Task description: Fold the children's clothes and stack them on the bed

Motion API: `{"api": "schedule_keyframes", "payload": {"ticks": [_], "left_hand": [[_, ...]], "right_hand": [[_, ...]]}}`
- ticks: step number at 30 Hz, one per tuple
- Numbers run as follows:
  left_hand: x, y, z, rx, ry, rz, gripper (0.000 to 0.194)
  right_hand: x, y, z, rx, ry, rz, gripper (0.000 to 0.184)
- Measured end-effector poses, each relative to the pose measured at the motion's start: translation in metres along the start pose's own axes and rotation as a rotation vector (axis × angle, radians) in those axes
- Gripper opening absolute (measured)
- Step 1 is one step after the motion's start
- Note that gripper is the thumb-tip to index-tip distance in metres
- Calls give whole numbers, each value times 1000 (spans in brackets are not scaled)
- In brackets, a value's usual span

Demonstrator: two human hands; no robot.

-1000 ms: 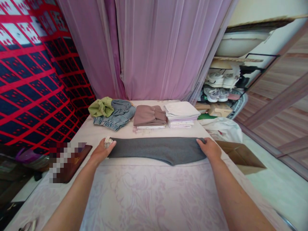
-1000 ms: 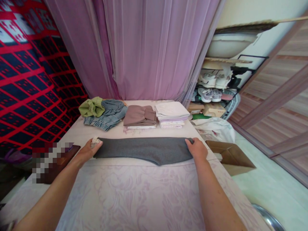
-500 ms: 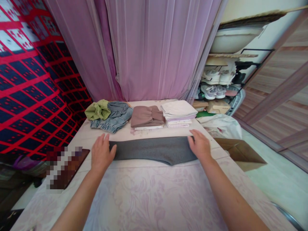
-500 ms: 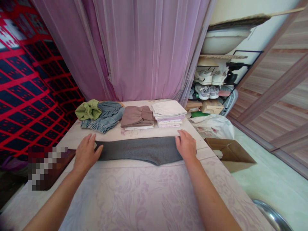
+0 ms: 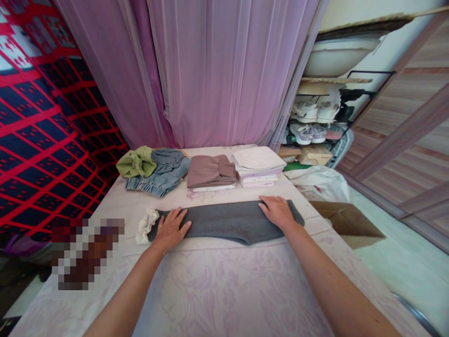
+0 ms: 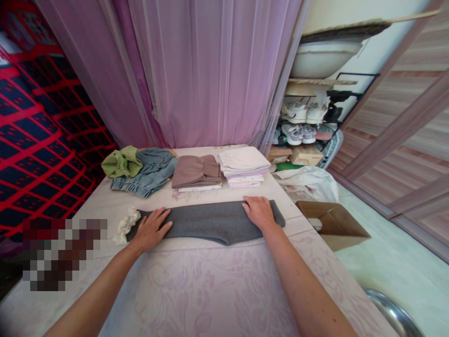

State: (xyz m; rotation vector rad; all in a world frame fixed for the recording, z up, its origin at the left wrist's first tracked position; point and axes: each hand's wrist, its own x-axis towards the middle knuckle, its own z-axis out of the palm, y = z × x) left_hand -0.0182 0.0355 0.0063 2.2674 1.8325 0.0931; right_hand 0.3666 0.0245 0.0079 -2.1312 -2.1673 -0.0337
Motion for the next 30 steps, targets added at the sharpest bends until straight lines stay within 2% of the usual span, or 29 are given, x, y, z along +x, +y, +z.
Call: {"api": "schedule_keyframes", "payload": {"ticks": [4,8,17,25,27,29,30], "left_hand": [[13,-11,-23,80,86,2,41],[19,-19,-37,174,78,-22,26],[20,-14,-25,264,138,-97,25],[20,-15,-21,276,186,-136,29],[16,-12,-21,238,250,-103,33],[10,-7,-18,167,294,16,37],[7,-3,-16,128,279,96,38]], "right_hand": [[6,21,-8,14,42,21,22],[9,26,-6,45,63,23,17],[5,18,5,8,132,73,15],[5,19,0,10,139,92,22],[4,14,-3,13,164,89,24],[1,2,-6,41,217,55,28],[-2,-6,-7,67,233,7,30]]}}
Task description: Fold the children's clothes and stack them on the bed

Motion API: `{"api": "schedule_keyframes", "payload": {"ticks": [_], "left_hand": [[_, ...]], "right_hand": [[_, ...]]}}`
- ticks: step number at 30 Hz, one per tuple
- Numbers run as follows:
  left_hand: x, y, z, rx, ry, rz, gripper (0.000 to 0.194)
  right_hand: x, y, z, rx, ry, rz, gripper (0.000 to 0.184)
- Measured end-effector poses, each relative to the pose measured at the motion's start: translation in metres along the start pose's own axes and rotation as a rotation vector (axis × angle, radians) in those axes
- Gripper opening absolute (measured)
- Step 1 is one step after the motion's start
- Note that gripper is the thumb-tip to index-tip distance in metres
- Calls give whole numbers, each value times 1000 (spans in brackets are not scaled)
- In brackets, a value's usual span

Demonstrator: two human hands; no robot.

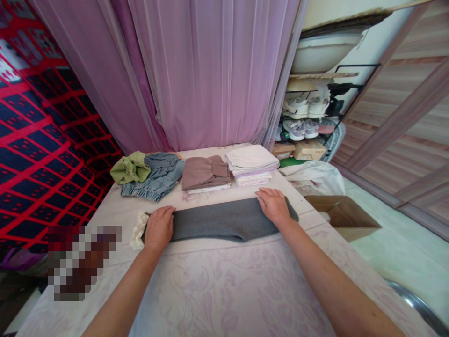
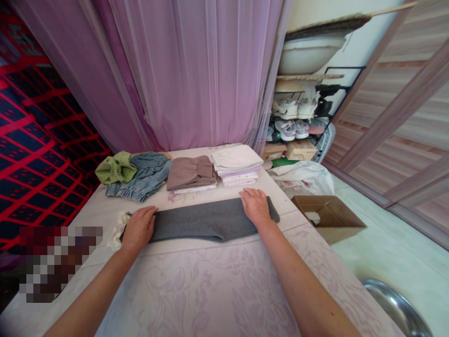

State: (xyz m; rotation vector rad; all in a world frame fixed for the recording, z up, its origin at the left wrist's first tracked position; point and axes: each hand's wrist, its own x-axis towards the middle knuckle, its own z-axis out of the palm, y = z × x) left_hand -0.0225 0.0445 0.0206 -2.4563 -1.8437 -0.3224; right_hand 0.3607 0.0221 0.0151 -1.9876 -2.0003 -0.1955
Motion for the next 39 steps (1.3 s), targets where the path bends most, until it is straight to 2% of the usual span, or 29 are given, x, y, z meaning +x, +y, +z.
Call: {"api": "schedule_keyframes", "payload": {"ticks": [2,3,4,6,8,11,15,20,24,27,33,36,39], "left_hand": [[-6,9,4,-77,-88,121,41],[-9,13,6,-89,-143,149,43],[-11,16,9,-83,-188,156,45],[-13,18,14,-45,-234,144,49],[-13,15,16,-20,-254,156,51],[-9,7,17,-16,-274,174,52],[-4,3,17,-9,-286,150,53],[-6,6,19,1,-224,161,53],[-15,4,18,16,-132,178,53],[-21,-3,17,30,-123,141,53],[-20,-16,15,-10,-193,80,55],[-19,-16,16,-25,-207,54,55],[-21,-14,18,4,-172,50,54]], "right_hand": [[-5,-21,1,89,-41,-154,35],[-8,-32,3,139,-108,-254,37],[-11,-42,5,173,-186,-336,39],[-15,-56,11,188,-297,-385,45],[-17,-59,17,159,-343,-342,50],[-17,-51,21,108,-352,-259,54],[-17,-43,20,72,-347,-236,54],[-18,-58,10,63,-376,-185,53],[-33,-83,5,146,-344,-265,53],[-50,-95,10,162,-358,-350,54],[-63,-98,18,136,-348,-368,54],[-62,-99,13,143,-347,-365,52],[-57,-88,3,139,-301,-278,50]]}}
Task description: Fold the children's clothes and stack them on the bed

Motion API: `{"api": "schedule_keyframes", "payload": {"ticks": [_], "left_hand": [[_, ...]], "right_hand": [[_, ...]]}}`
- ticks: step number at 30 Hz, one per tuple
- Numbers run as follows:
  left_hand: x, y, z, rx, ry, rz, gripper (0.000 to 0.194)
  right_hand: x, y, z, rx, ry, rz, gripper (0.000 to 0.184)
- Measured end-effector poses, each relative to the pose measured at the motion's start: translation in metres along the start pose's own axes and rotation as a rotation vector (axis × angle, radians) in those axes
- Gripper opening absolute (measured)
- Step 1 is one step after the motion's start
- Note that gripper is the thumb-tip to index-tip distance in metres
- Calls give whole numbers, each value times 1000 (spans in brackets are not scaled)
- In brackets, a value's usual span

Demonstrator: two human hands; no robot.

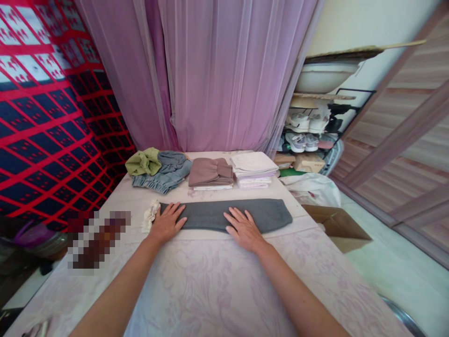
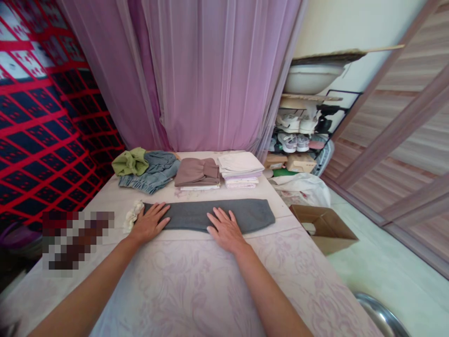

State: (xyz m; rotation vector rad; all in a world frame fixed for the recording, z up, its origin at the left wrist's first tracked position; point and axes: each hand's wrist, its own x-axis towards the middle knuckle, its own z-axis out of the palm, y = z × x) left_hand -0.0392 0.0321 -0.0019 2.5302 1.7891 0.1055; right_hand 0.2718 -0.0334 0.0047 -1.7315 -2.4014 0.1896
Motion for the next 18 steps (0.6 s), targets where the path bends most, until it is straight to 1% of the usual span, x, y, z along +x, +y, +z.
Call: {"api": "schedule_keyframes", "payload": {"ticks": [2,4,5,7,9,11,13,15,16,18], "left_hand": [[-1,1,1,18,23,3,53],[-1,1,1,24,31,6,53],[-1,1,1,26,33,7,53],[0,1,1,31,36,10,53],[0,0,2,38,35,10,53],[1,0,3,37,31,8,54],[1,-1,3,31,28,8,54],[2,-1,1,34,24,9,53],[2,0,0,43,21,8,53],[3,5,-2,73,19,-14,52]], "right_hand": [[-2,17,-8,-38,81,123,49],[-5,40,-12,-107,138,263,49],[-7,51,-12,-140,132,322,50],[-12,68,-8,-177,62,388,52],[-16,78,-2,-188,10,395,54],[-20,82,2,-177,31,373,53],[-24,85,3,-131,97,325,48],[-30,90,2,-61,196,290,43],[-33,93,1,-29,257,294,42],[-41,100,-2,6,391,359,40]]}}
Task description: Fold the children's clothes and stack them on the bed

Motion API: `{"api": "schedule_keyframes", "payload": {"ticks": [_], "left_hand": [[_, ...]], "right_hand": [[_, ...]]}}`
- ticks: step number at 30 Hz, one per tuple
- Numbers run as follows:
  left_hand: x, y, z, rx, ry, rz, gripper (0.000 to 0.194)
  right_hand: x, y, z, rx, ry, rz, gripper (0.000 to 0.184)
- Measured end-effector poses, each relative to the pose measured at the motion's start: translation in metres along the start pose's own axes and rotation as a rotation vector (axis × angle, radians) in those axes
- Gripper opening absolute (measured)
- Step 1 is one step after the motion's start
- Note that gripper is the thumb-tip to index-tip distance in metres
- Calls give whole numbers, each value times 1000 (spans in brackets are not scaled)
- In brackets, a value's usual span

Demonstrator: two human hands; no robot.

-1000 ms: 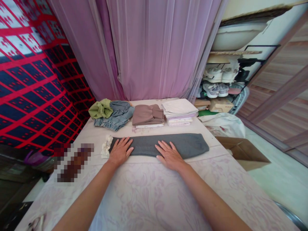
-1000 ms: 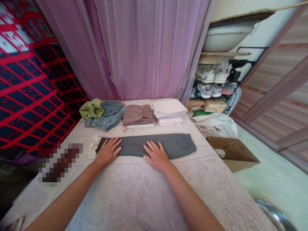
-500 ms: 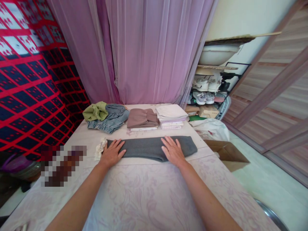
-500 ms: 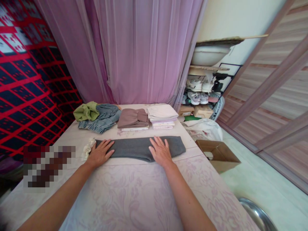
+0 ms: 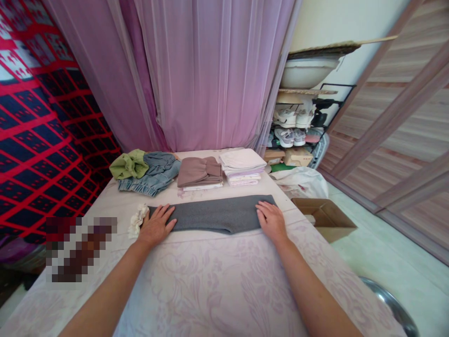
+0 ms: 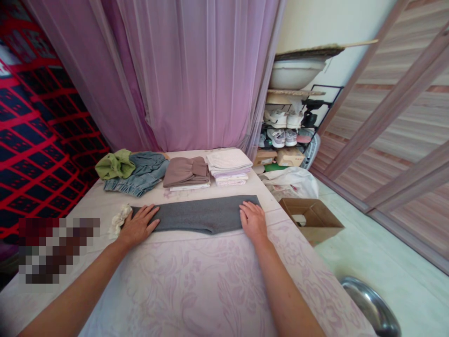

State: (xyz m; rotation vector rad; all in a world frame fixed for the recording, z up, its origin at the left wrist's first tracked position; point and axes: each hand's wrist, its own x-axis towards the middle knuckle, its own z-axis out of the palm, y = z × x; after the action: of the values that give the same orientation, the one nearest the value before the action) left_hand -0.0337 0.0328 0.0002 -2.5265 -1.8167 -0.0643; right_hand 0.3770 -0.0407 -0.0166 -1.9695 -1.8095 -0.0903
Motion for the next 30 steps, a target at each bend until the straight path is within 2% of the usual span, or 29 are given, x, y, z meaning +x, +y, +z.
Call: {"api": "schedule_keyframes", "payload": {"ticks": [3,5,7,10,13,15,18,21,25,30], "left_hand": [[-3,21,-5,20,27,-35,48],[-7,46,-8,-32,56,19,45],[-12,77,-11,-128,63,154,45],[-13,125,-14,-243,-12,412,49],[-9,157,-11,-286,-96,503,54],[-5,165,-7,-284,-122,493,55],[-3,164,0,-281,-118,505,52],[-5,160,3,-282,-114,513,50],[-5,165,-5,-292,-103,473,48],[5,179,-14,-308,3,411,41]], "right_hand": [[-3,10,-6,1,153,166,39],[-1,15,-9,2,188,302,46],[4,18,-12,11,149,434,52],[14,22,-18,17,27,543,50],[18,24,-22,-10,-43,562,47],[17,23,-23,-69,-32,540,47],[11,21,-23,-150,-14,502,51],[9,21,-26,-154,-91,533,55],[11,25,-30,-101,-170,587,59],[10,29,-29,-5,-91,627,52]]}}
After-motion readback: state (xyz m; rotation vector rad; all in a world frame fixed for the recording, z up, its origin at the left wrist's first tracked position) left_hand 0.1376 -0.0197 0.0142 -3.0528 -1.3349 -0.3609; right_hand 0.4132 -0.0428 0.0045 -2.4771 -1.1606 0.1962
